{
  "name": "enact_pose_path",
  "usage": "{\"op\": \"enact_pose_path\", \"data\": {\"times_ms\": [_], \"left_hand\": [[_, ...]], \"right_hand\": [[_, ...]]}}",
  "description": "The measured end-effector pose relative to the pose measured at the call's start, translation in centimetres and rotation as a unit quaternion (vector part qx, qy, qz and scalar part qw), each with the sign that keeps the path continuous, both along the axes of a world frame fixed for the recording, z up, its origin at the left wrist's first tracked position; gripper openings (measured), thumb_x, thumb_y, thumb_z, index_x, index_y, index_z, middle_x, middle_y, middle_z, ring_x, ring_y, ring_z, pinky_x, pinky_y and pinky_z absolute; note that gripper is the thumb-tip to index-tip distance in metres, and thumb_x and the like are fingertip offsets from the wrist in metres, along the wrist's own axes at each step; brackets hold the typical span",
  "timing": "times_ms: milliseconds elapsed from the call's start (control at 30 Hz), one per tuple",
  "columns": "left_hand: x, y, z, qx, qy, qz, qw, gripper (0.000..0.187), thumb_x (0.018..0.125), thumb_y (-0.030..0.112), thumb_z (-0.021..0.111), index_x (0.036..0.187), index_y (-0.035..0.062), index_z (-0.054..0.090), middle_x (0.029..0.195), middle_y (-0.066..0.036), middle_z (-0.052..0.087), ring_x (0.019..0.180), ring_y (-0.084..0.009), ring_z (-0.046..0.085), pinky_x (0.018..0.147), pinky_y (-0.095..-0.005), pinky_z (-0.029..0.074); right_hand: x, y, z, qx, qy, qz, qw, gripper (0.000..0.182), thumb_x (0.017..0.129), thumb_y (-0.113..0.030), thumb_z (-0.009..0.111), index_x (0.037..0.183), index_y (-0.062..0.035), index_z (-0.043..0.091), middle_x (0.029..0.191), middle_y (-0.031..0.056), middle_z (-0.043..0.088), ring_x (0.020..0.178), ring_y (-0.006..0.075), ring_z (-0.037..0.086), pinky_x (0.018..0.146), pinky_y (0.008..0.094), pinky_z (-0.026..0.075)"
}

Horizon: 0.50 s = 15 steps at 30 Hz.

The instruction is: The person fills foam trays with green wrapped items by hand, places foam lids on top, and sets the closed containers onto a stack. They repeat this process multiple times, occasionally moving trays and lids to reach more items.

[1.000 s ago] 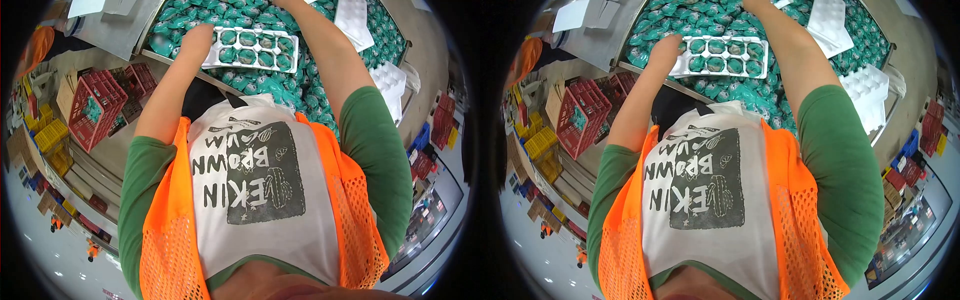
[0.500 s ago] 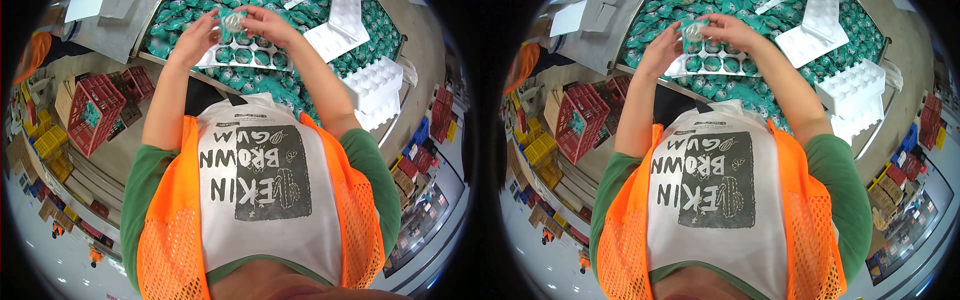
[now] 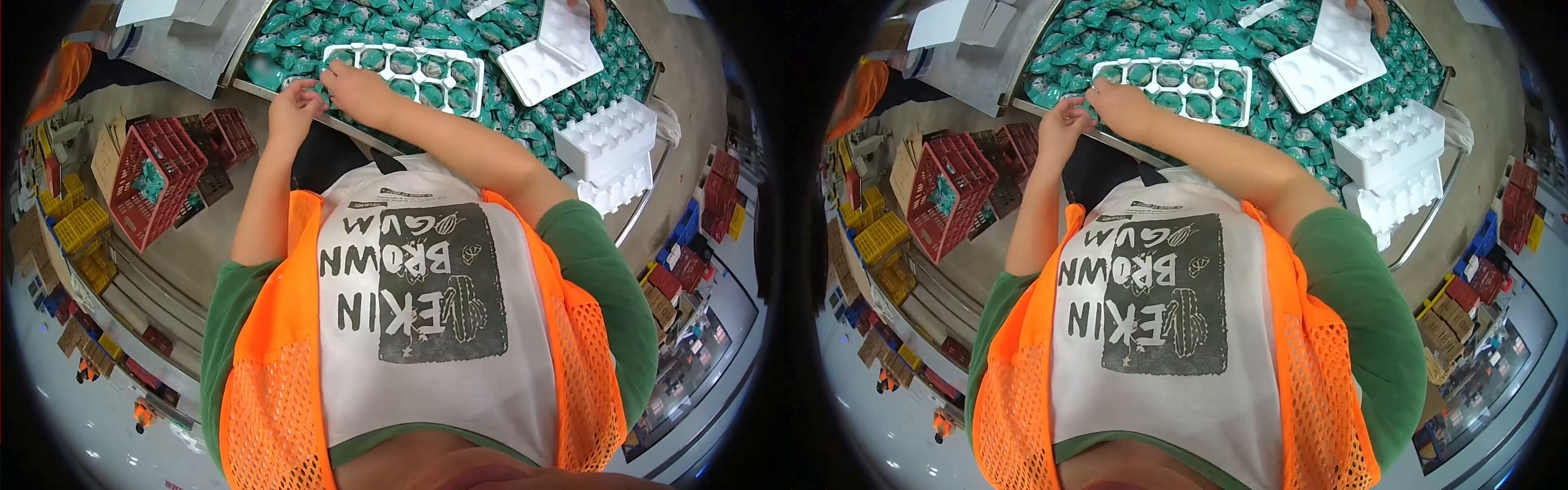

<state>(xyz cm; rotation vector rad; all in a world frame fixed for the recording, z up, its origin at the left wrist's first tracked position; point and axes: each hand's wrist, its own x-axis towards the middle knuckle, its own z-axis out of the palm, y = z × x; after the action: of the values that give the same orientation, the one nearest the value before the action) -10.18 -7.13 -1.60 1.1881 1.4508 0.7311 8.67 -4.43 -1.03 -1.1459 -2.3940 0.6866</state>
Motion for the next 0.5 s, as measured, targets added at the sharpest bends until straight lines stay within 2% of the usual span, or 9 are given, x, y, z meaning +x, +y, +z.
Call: {"op": "enact_pose_path", "data": {"times_ms": [100,200,333,433,500], "left_hand": [[-0.1,-0.9,1.1,-0.017,0.018,0.013,1.000,0.026,0.089,0.005,0.066,0.115,0.0000,0.065,0.093,-0.007,0.068,0.075,-0.0133,0.069,0.064,-0.0238,0.055],[-0.8,-0.7,0.3,0.022,0.034,0.024,0.999,0.025,0.090,0.006,0.065,0.115,0.0003,0.066,0.094,-0.007,0.068,0.074,-0.0132,0.069,0.063,-0.0243,0.055],[-0.8,-0.9,0.0,0.040,0.020,0.039,0.998,0.025,0.091,0.007,0.064,0.116,0.0008,0.066,0.095,-0.006,0.069,0.075,-0.0118,0.067,0.066,-0.0243,0.054],[-0.7,-1.1,0.5,0.030,0.044,0.024,0.998,0.026,0.093,0.009,0.063,0.119,0.0015,0.065,0.098,-0.005,0.069,0.079,-0.0105,0.065,0.071,-0.0238,0.053],[-1.1,-1.3,-1.2,0.050,0.032,0.041,0.997,0.025,0.091,0.007,0.064,0.115,0.0013,0.066,0.096,-0.006,0.070,0.076,-0.0122,0.068,0.068,-0.0241,0.053]], "right_hand": [[-1.7,-0.3,-0.2,0.022,-0.019,-0.004,1.000,0.022,0.080,-0.011,0.064,0.099,-0.0026,0.058,0.098,0.0156,0.056,0.084,0.0341,0.066,0.068,0.0427,0.055],[-2.6,0.3,0.9,0.002,-0.072,-0.014,0.997,0.018,0.080,-0.009,0.062,0.096,-0.0021,0.063,0.098,0.0168,0.058,0.083,0.0340,0.067,0.068,0.0422,0.056],[-2.7,1.6,1.3,-0.008,-0.112,-0.007,0.994,0.020,0.074,-0.005,0.067,0.094,-0.0012,0.065,0.100,0.0179,0.061,0.084,0.0347,0.069,0.069,0.0432,0.057],[-2.3,1.7,1.1,0.049,-0.129,-0.019,0.990,0.015,0.075,-0.008,0.067,0.087,0.0010,0.070,0.100,0.0203,0.062,0.080,0.0377,0.070,0.064,0.0426,0.058],[-2.7,1.4,0.7,0.036,-0.136,-0.008,0.990,0.017,0.070,-0.004,0.069,0.087,0.0001,0.067,0.098,0.0194,0.062,0.082,0.0363,0.070,0.066,0.0424,0.058]]}}
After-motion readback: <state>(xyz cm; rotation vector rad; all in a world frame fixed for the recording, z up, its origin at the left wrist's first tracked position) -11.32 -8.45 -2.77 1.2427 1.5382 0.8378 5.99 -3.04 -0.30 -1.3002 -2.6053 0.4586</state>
